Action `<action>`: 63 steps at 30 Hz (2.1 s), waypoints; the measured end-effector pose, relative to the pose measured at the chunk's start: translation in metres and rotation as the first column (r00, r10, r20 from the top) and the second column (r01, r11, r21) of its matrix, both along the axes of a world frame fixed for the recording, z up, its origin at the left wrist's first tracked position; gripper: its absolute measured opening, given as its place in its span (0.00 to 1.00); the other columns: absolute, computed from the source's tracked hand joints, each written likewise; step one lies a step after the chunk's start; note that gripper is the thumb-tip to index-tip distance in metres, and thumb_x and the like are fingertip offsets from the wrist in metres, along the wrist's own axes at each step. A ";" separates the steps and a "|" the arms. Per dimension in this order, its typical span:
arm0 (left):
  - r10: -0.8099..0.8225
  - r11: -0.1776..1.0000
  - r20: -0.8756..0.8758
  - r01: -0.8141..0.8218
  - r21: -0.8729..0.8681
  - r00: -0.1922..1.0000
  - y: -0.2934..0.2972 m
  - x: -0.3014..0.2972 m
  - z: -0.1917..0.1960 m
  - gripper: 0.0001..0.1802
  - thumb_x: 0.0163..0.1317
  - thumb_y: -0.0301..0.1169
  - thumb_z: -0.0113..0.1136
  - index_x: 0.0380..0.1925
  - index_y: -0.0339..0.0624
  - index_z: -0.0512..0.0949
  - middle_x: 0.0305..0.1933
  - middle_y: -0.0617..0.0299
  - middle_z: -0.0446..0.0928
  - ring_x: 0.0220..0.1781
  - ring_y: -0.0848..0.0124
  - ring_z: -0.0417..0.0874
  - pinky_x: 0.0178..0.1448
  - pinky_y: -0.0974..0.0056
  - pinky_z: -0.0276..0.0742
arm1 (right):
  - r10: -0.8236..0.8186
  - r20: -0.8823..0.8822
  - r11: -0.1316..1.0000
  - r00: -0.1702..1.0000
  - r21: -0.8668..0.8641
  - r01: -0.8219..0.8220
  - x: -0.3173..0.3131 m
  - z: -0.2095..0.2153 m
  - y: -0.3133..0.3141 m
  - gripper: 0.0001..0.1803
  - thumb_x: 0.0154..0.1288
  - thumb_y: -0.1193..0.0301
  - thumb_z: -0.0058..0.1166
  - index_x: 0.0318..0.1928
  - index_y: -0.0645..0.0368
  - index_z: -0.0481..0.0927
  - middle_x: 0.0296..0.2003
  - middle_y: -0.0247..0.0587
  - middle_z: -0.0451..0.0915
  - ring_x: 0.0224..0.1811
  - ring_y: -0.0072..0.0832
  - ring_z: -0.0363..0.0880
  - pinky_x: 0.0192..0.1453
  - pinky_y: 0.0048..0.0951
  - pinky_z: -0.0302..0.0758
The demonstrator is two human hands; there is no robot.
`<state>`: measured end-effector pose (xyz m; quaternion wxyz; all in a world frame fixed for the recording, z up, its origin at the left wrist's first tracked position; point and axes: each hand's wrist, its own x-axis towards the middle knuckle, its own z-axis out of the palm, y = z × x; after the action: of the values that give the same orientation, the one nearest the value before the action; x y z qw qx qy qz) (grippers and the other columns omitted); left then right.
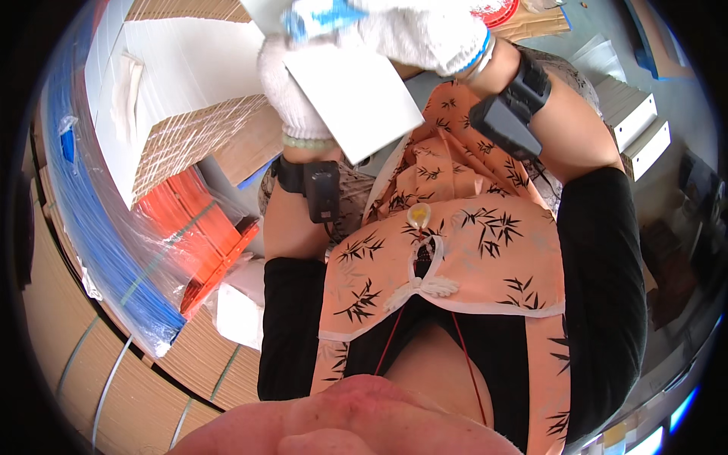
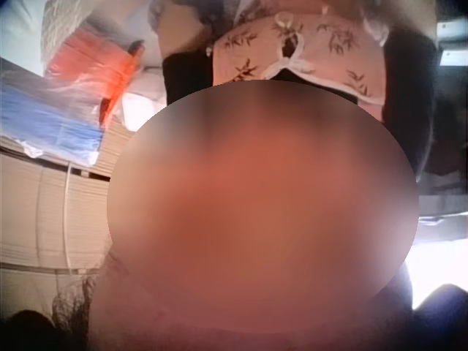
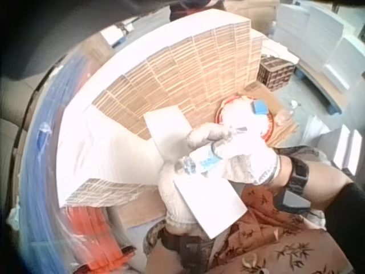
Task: The user applies adhesive to small white furniture panels using a blue sponge and then wipes them with a cloth.
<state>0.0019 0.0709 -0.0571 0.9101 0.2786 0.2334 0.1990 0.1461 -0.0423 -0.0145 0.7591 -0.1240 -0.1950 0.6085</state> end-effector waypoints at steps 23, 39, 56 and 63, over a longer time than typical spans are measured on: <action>0.160 0.947 0.665 -0.303 0.104 0.729 0.045 -0.012 0.065 0.34 0.63 0.39 0.63 0.64 0.30 0.65 0.56 0.48 0.71 0.63 0.56 0.69 0.75 0.52 0.62 | -0.188 0.553 0.871 0.812 -0.289 0.398 -0.008 0.018 -0.030 0.18 0.69 0.68 0.59 0.53 0.67 0.81 0.42 0.50 0.88 0.31 0.22 0.81 0.33 0.19 0.74; 0.014 0.990 0.699 -0.106 0.088 0.715 0.049 -0.022 0.066 0.35 0.68 0.41 0.60 0.67 0.30 0.63 0.61 0.45 0.74 0.67 0.56 0.74 0.71 0.54 0.76 | -0.243 0.781 0.888 0.576 -0.060 0.456 -0.015 0.018 -0.040 0.14 0.74 0.78 0.51 0.58 0.65 0.74 0.48 0.45 0.84 0.55 0.34 0.85 0.60 0.33 0.81; 0.120 0.981 0.665 -0.192 0.037 0.737 0.042 -0.025 0.060 0.37 0.66 0.40 0.60 0.68 0.28 0.62 0.63 0.43 0.73 0.70 0.55 0.72 0.79 0.51 0.66 | -0.234 0.944 0.927 0.231 0.145 0.346 -0.005 0.027 -0.038 0.15 0.72 0.81 0.52 0.57 0.67 0.71 0.52 0.56 0.85 0.56 0.36 0.85 0.61 0.37 0.82; 0.216 0.976 0.544 -0.202 -0.087 0.811 0.045 -0.032 0.065 0.37 0.65 0.40 0.60 0.68 0.29 0.62 0.64 0.42 0.73 0.71 0.55 0.72 0.79 0.49 0.65 | -0.291 0.942 0.892 0.166 0.204 0.403 -0.010 0.017 -0.035 0.16 0.71 0.77 0.57 0.56 0.67 0.73 0.46 0.53 0.87 0.50 0.35 0.88 0.55 0.34 0.83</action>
<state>-0.0296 0.1159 0.0077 0.9145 0.1710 -0.0063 0.3666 0.1359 -0.0771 0.0029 0.5933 -0.5419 -0.5510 0.2252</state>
